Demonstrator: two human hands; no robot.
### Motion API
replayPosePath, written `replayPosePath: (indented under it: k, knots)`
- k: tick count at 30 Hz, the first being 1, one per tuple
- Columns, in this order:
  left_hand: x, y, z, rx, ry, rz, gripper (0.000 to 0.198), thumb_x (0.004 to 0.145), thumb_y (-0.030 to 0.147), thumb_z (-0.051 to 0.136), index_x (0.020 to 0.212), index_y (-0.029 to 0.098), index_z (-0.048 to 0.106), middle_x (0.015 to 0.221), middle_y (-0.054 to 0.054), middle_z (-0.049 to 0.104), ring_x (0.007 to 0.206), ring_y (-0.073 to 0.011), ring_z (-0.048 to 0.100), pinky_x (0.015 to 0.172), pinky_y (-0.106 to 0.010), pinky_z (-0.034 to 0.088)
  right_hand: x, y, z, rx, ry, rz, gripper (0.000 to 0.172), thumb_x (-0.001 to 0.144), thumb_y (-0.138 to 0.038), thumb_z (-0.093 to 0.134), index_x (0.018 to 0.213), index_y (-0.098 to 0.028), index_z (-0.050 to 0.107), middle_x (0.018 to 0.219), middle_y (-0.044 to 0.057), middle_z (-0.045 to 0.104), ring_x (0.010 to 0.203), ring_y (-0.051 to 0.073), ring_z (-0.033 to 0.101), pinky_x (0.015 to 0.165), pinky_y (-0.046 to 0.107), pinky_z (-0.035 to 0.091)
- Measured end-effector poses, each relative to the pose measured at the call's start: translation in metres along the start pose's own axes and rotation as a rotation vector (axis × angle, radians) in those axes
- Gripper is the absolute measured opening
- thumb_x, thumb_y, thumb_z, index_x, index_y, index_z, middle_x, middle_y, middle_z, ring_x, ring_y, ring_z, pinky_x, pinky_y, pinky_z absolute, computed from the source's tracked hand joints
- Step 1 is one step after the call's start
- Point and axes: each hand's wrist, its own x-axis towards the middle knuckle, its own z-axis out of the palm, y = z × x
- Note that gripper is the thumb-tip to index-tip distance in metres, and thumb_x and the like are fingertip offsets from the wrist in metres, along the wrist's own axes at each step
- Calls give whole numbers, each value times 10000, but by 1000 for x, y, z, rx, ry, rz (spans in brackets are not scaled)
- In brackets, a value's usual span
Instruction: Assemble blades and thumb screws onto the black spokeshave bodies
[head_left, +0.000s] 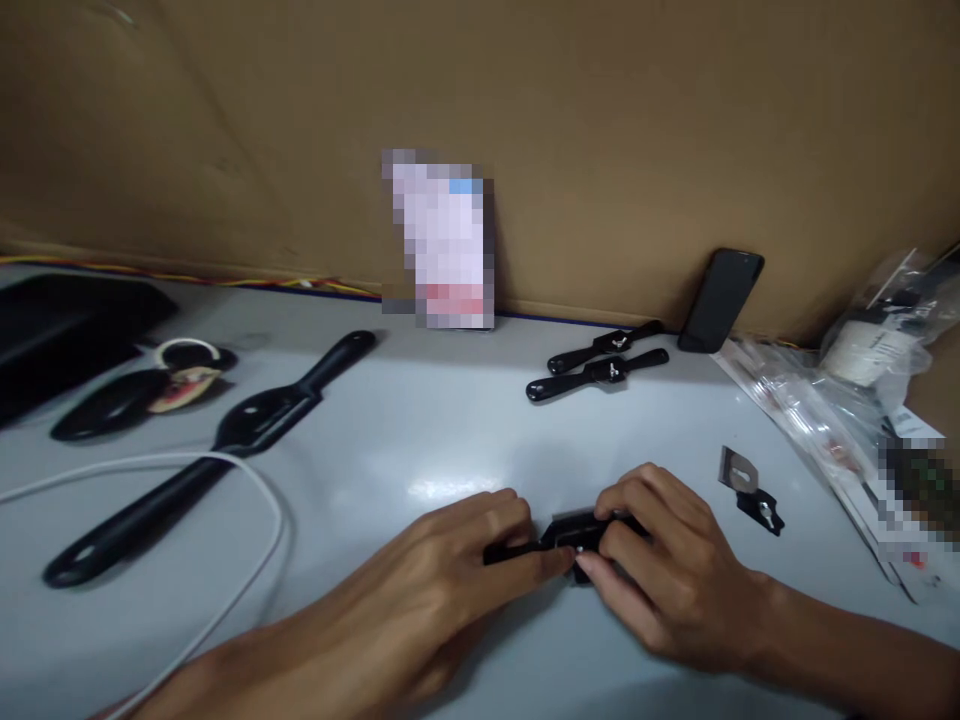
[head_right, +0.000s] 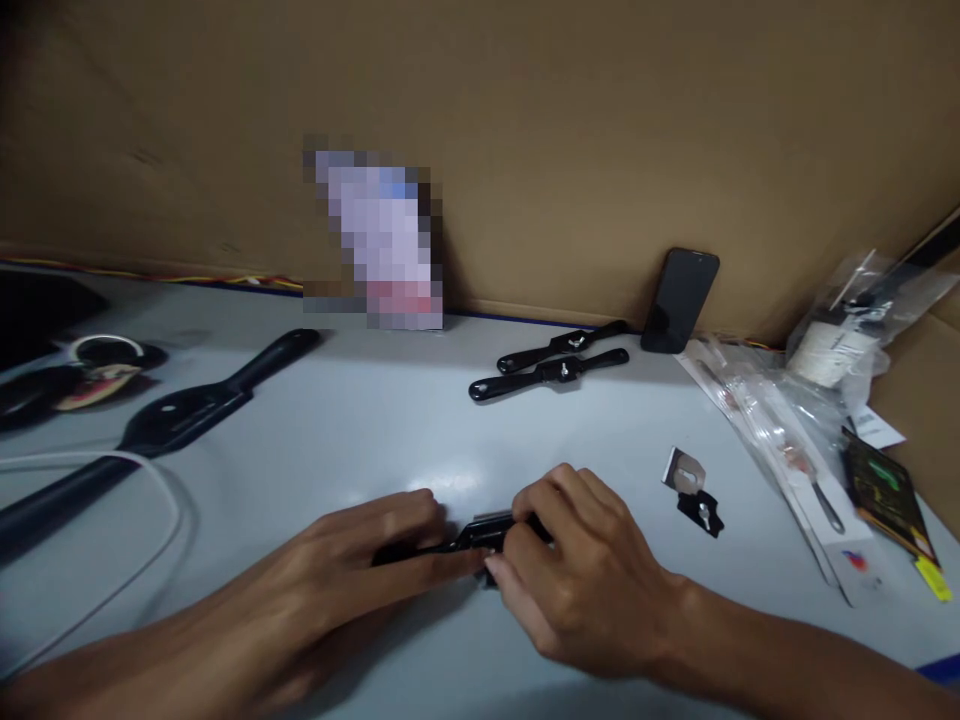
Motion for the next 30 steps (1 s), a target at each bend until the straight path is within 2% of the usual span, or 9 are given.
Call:
replayPosePath:
  k: [4, 7, 9, 11, 14, 20, 25, 28, 30]
  knots:
    - [0, -2, 3, 4, -4, 11, 695, 750, -102, 422, 1301, 260, 641, 905, -30, 620, 735, -196, 618, 618, -278, 449, 7, -1, 1, 97, 47, 92, 243, 975, -83, 581, 750, -170, 611, 883, 93, 668, 819, 214, 561, 720, 371, 513]
    - [-1, -2, 5, 0, -14, 10, 754, 734, -113, 419, 1346, 276, 625, 904, -23, 609, 732, -190, 611, 620, -272, 441, 9, 11, -10, 314, -10, 206, 183, 992, -136, 609, 816, -172, 643, 906, 59, 658, 840, 192, 592, 769, 372, 520]
    - [-1, -2, 5, 4, -21, 9, 786, 717, -119, 426, 1362, 284, 621, 909, -22, 610, 746, -194, 615, 625, -273, 445, 9, 21, -18, 416, -89, 193, 76, 995, -170, 649, 1006, -154, 722, 977, 72, 672, 917, 203, 618, 811, 379, 537]
    - [-2, -2, 4, 12, -27, 9, 777, 731, -122, 429, 1359, 289, 630, 896, -19, 609, 745, -197, 612, 620, -272, 443, 7, 30, -22, 456, -157, 139, 181, 1003, -197, 678, 1164, -160, 751, 1065, 94, 687, 995, 217, 625, 872, 403, 548]
    - [-2, -1, 3, 9, -18, 10, 747, 781, -116, 424, 1370, 291, 634, 889, -20, 611, 742, -197, 608, 617, -273, 443, 3, 34, -20, 485, -212, 77, 181, 1020, -236, 702, 1179, -186, 773, 1113, 100, 693, 1054, 226, 618, 915, 414, 556]
    - [-1, -2, 4, -15, 16, 19, 671, 830, -100, 418, 1327, 280, 662, 881, -20, 614, 743, -190, 606, 618, -274, 437, 2, 27, -14, 317, -188, -14, 180, 1046, -290, 679, 1078, -125, 743, 1142, 139, 683, 1071, 256, 607, 906, 422, 563]
    - [-3, -6, 9, -41, 46, 17, 629, 853, -75, 421, 1299, 288, 677, 900, -25, 613, 737, -188, 597, 620, -280, 437, 4, 22, -17, 132, -243, -84, 219, 1081, -295, 604, 1033, -114, 717, 1114, 146, 689, 1063, 276, 616, 874, 410, 577]
    - [-2, -4, 9, 17, 59, 30, 601, 886, -58, 399, 1305, 278, 670, 894, -28, 618, 719, -190, 596, 603, -283, 444, 2, 21, -17, 115, -258, -84, 224, 1088, -307, 584, 1051, -121, 703, 1105, 140, 689, 1039, 281, 623, 869, 425, 586]
    - [0, 0, 7, 117, 61, 59, 522, 945, -7, 418, 1346, 248, 635, 890, -35, 633, 731, -209, 608, 623, -309, 486, 1, 21, -16, 121, -254, -56, 215, 1089, -298, 569, 1128, -122, 686, 1116, 140, 687, 1033, 284, 626, 871, 441, 588]
